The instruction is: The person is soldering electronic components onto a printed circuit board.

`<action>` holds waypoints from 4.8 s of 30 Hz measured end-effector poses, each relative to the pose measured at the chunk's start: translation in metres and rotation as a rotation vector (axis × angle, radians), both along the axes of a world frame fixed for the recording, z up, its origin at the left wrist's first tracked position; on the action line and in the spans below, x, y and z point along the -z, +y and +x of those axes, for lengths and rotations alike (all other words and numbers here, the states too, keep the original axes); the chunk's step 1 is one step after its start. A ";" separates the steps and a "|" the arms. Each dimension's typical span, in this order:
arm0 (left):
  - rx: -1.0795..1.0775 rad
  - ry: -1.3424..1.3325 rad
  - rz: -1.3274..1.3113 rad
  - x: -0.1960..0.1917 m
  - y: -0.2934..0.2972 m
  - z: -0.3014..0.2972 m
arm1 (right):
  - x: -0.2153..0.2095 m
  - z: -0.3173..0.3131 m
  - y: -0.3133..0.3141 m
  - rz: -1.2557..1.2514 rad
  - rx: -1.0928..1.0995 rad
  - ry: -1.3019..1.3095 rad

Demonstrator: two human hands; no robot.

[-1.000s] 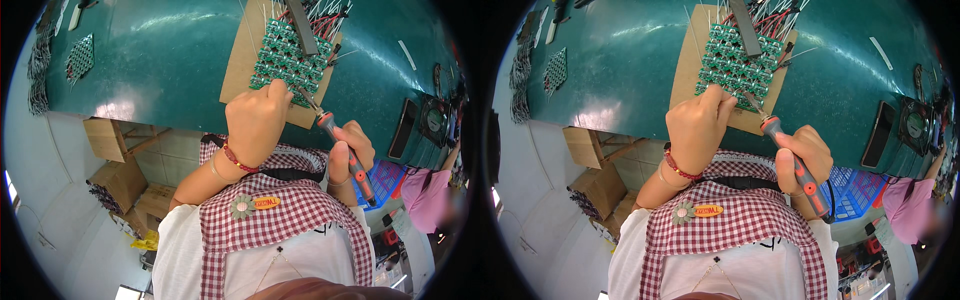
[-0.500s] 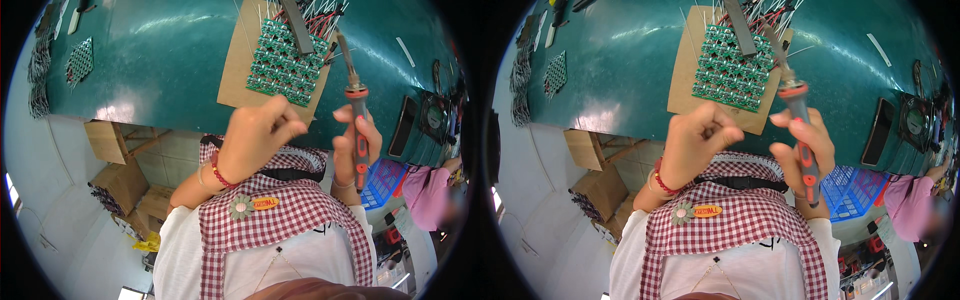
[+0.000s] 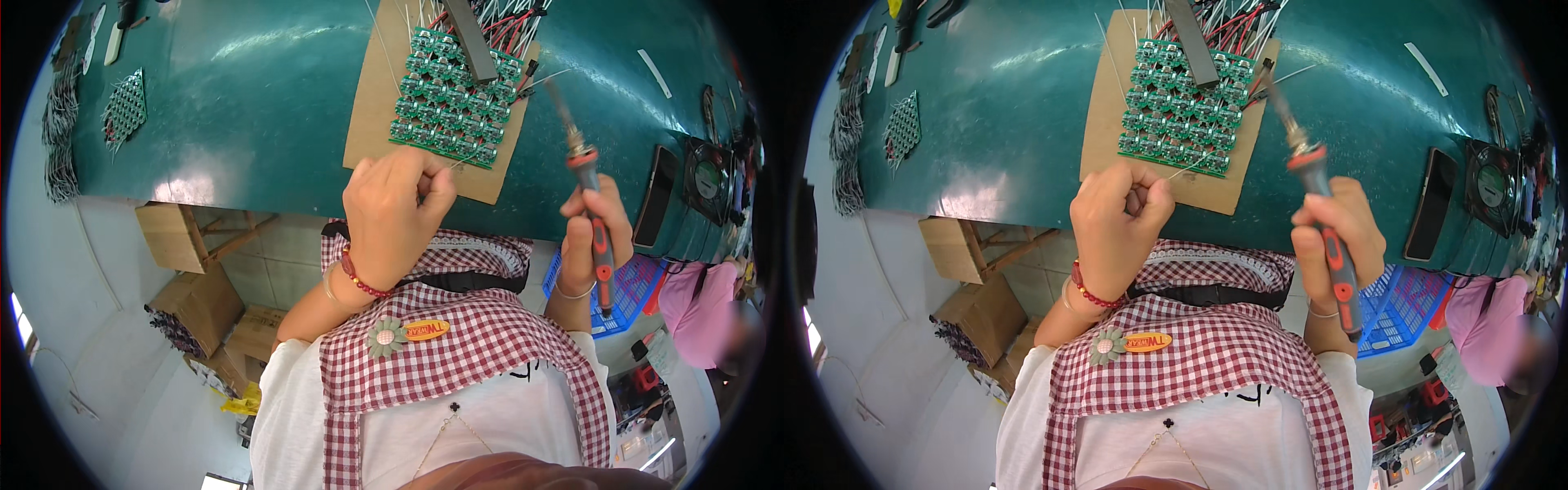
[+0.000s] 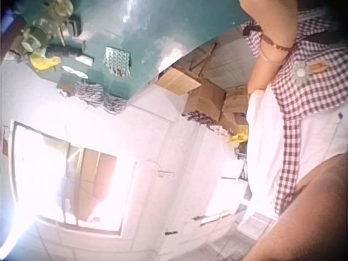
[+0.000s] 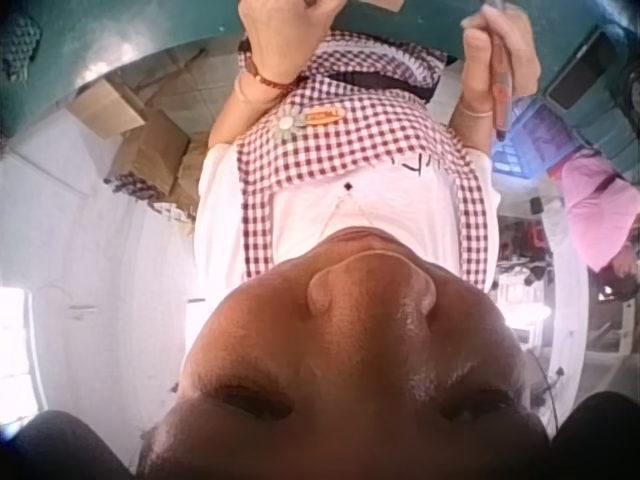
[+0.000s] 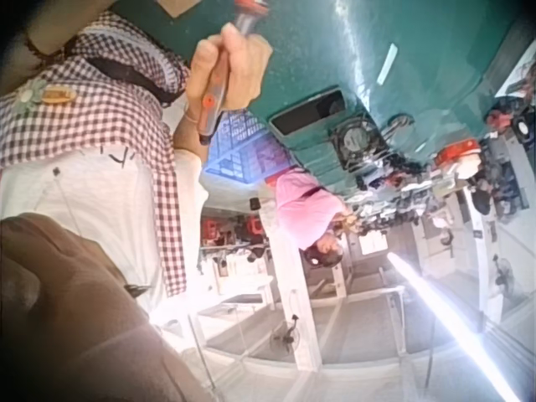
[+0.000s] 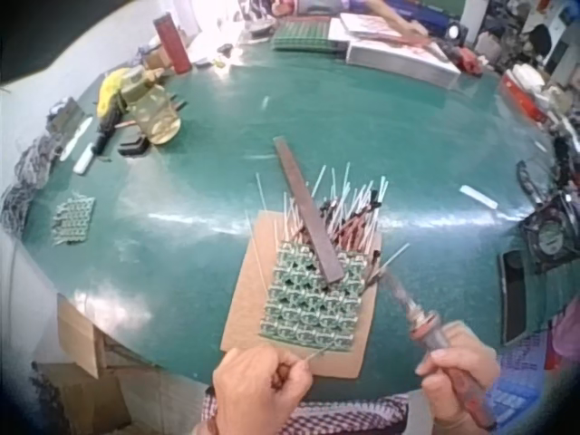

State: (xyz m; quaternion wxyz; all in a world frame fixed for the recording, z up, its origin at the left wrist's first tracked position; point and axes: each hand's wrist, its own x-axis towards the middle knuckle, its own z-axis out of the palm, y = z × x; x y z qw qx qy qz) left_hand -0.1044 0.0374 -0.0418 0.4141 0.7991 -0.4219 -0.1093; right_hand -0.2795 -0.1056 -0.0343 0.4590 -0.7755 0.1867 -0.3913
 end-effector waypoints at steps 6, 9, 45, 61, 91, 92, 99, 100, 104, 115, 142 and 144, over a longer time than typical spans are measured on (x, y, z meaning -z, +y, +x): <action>-0.040 -0.120 0.046 0.006 -0.005 -0.004 | 0.008 -0.007 0.013 -0.020 0.006 0.027; -0.061 -0.131 0.038 0.009 -0.006 -0.003 | 0.011 -0.005 0.013 -0.042 -0.004 0.036; -0.032 -0.157 -0.039 0.007 -0.032 -0.005 | -0.008 -0.008 -0.040 0.444 0.053 0.061; -0.024 -0.179 0.013 0.011 -0.043 -0.002 | -0.001 0.006 -0.095 0.529 -0.227 0.211; -0.051 -0.211 0.080 0.011 -0.043 0.010 | -0.011 0.037 -0.100 0.494 -0.372 0.284; -0.067 -0.214 0.035 0.013 -0.044 0.010 | -0.011 0.037 -0.100 0.495 -0.374 0.284; -0.084 -0.199 0.076 0.006 -0.041 0.011 | -0.012 0.035 -0.105 0.448 -0.369 0.255; -0.078 -0.193 0.105 0.003 -0.038 0.013 | -0.013 0.035 -0.107 0.457 -0.365 0.206; -0.059 -0.166 0.121 0.000 -0.036 0.015 | -0.013 0.036 -0.109 0.455 -0.404 0.227; -0.091 -0.177 0.110 0.008 -0.036 0.024 | -0.013 0.049 -0.087 0.340 -0.393 0.224; -0.067 -0.232 0.123 0.008 -0.040 0.024 | -0.006 0.047 -0.086 0.437 -0.392 0.254; -0.060 -0.231 0.134 0.007 -0.039 0.023 | -0.008 0.047 -0.084 0.435 -0.392 0.241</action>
